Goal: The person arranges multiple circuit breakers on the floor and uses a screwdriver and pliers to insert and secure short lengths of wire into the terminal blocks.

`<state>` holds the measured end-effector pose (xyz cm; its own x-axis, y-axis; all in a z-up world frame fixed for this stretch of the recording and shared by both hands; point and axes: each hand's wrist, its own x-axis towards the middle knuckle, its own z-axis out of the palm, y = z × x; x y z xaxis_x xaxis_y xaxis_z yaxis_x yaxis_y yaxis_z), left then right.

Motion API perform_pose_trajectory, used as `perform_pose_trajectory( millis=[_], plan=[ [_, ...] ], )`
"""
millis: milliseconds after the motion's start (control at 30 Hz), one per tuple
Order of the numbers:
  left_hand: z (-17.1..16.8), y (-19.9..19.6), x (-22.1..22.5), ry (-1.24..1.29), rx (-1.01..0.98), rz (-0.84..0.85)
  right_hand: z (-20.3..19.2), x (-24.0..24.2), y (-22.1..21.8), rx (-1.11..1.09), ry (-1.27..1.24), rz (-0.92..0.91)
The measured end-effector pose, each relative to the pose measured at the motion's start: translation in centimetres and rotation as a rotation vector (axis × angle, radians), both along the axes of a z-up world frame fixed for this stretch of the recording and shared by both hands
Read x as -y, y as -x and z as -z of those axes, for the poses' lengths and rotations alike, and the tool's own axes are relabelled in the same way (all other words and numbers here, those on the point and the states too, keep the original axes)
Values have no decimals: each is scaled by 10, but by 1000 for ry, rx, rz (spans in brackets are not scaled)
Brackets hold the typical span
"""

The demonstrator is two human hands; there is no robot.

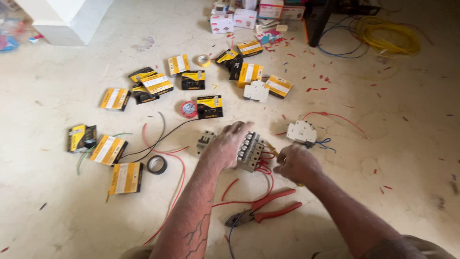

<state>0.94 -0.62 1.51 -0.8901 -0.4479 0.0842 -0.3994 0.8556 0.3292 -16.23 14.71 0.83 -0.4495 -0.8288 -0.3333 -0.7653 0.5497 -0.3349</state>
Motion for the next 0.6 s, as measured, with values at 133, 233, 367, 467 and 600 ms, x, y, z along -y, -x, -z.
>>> perform_pose_trajectory(
  millis=[133, 233, 367, 467, 600],
  plan=[
    [-22, -19, 3, -239, 278, -279, -19, 3, -9, 61, 147, -39],
    [-25, -40, -4, -313, 281, -464, -25, 8, -21, 109, 214, -69],
    [5, -76, -40, -665, 348, -808, -23, 7, -33, 0, 498, -296],
    [32, -89, -54, -464, 530, -819, -23, 7, -37, -66, 538, -409],
    [58, -88, -54, -528, 785, -774, -27, 5, -30, -73, 492, -374]
  ],
)
